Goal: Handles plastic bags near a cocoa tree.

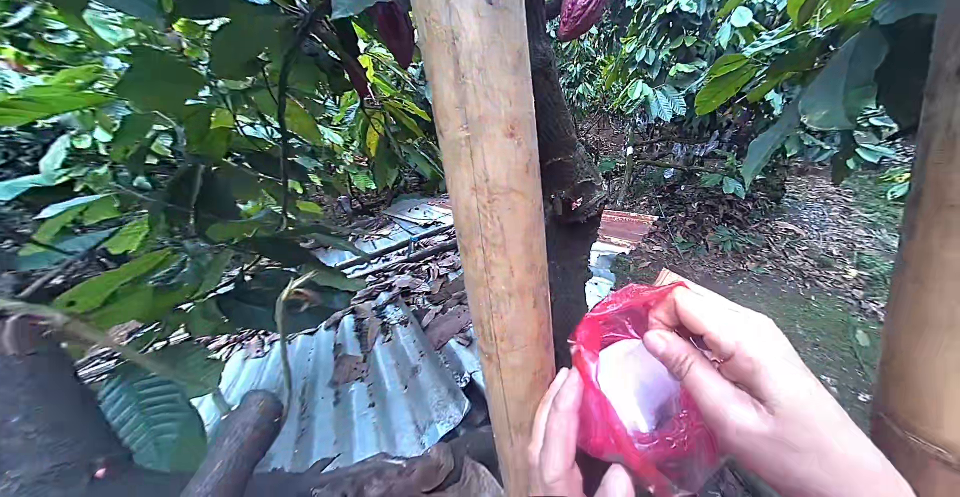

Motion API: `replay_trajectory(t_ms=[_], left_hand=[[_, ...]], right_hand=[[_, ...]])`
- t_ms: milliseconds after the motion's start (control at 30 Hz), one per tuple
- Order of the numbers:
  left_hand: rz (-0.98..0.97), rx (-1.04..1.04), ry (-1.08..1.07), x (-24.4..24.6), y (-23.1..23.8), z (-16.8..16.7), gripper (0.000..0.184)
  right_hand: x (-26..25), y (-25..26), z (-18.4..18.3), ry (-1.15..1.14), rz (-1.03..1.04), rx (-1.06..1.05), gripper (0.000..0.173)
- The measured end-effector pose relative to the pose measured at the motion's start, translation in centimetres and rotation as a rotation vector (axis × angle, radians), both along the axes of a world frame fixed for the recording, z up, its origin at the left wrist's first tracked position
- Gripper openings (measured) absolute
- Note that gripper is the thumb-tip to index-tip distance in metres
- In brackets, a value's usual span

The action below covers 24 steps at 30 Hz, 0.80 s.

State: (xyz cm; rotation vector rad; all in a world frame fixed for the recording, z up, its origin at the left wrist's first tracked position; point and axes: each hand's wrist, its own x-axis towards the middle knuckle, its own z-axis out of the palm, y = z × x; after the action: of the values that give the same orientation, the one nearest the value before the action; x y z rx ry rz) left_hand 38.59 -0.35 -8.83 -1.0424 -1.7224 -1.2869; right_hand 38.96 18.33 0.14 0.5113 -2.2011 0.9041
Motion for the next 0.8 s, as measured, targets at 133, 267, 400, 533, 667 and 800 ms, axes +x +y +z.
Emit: replay_trajectory(t_ms=[133,267,400,533,667,800], left_hand=[[-0.016,-0.012,-0.089,-0.5,2.2,-1.3,0.114],[-0.208,0.075,-0.499,-0.8,3.1,-0.4,0.121],[-0.207,0.063,-0.505,-1.3,3.3,-1.0,0.109],[-0.133,0.073,-0.512,-2.1,3.5,-1.3,0.069],[-0.292,0.151,-0.614,-1.9,3.3,-1.5,0.06],[-0.359,0.243,-0.717,-1.4,3.3,-1.2,0.072]], right_hand=[[3.2,1.7,0.1,-0.137,0.348,-0.187,0.026],[4.6,3.1,-0.9,-0.104,0.4,-0.266,0.026],[5.0,3.6,-2.0,-0.057,0.223,-0.231,0.024],[5.3,3.8,-2.1,-0.1,0.089,-0.073,0.03],[4.4,3.8,-2.6,-0.078,0.015,-0.062,0.026],[3.8,4.1,-3.0,-0.09,0.042,-0.137,0.028]])
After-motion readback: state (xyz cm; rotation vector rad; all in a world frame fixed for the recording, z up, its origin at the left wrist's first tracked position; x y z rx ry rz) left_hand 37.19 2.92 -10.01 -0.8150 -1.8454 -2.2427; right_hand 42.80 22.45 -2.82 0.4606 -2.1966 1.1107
